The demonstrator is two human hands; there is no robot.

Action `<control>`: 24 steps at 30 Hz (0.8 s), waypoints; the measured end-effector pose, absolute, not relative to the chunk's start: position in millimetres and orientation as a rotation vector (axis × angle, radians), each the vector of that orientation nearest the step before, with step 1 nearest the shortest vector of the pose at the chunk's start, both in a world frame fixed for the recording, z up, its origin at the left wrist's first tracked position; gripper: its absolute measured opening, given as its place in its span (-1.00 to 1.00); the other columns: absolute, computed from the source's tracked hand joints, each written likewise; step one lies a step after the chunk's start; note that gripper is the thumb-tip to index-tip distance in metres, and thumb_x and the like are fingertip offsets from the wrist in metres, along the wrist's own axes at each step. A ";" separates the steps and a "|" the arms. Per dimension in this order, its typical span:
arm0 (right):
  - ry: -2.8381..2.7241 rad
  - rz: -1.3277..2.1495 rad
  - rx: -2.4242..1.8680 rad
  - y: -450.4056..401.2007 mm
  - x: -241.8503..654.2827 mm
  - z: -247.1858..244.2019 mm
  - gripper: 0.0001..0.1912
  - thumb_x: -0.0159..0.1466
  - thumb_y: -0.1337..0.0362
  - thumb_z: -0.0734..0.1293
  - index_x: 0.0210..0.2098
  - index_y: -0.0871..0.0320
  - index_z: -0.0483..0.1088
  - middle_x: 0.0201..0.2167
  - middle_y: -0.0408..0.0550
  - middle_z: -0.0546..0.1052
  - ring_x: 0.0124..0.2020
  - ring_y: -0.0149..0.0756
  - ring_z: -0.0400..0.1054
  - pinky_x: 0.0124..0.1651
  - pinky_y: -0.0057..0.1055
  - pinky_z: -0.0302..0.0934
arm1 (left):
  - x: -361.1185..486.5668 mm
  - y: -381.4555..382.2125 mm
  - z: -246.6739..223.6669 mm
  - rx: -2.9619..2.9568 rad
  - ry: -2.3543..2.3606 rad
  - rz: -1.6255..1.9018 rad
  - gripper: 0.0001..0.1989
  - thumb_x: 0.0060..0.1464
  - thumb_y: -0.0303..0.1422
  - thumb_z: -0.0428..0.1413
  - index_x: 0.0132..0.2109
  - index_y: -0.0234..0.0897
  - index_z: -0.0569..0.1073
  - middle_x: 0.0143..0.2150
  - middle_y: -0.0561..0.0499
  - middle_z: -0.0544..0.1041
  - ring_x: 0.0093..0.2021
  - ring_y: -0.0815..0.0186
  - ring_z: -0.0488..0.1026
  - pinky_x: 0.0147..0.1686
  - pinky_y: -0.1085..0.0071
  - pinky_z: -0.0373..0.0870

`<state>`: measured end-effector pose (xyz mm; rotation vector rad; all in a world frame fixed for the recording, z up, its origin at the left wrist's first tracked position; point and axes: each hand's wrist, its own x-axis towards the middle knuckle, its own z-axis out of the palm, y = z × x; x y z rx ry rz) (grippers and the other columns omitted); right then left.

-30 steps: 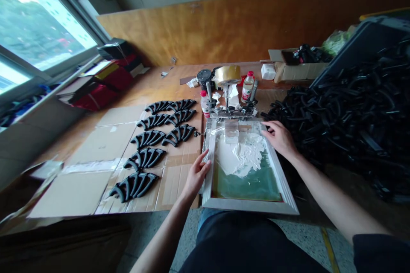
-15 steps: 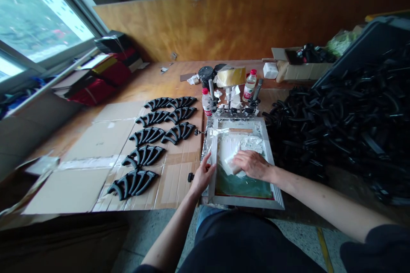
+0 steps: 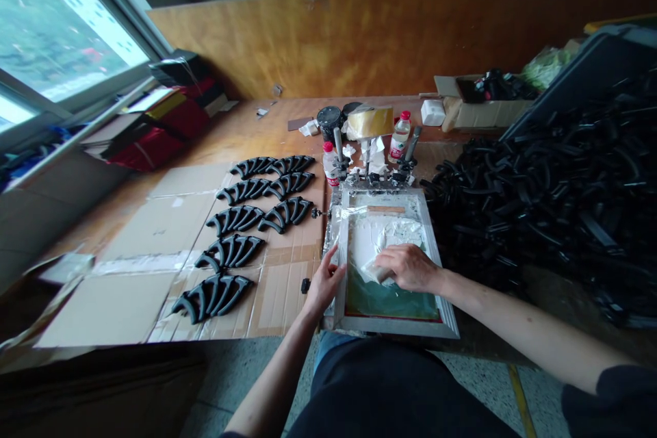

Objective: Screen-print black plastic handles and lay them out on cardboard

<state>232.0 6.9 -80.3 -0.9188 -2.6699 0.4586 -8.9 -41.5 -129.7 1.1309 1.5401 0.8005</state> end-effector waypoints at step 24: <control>-2.360 0.411 -1.736 -5.1 222.6 -129.5 -0.89 0.31 0.25 0.29 -0.30 0.17 0.32 -0.28 0.11 0.49 -0.15 -0.11 0.36 -0.11 -0.27 0.23 | 63.8 -32.0 -59.2 0.678 1.222 0.997 -0.39 0.08 0.15 0.02 0.04 -0.27 0.35 -0.18 -0.15 0.56 -0.32 0.25 0.52 -0.48 0.41 0.39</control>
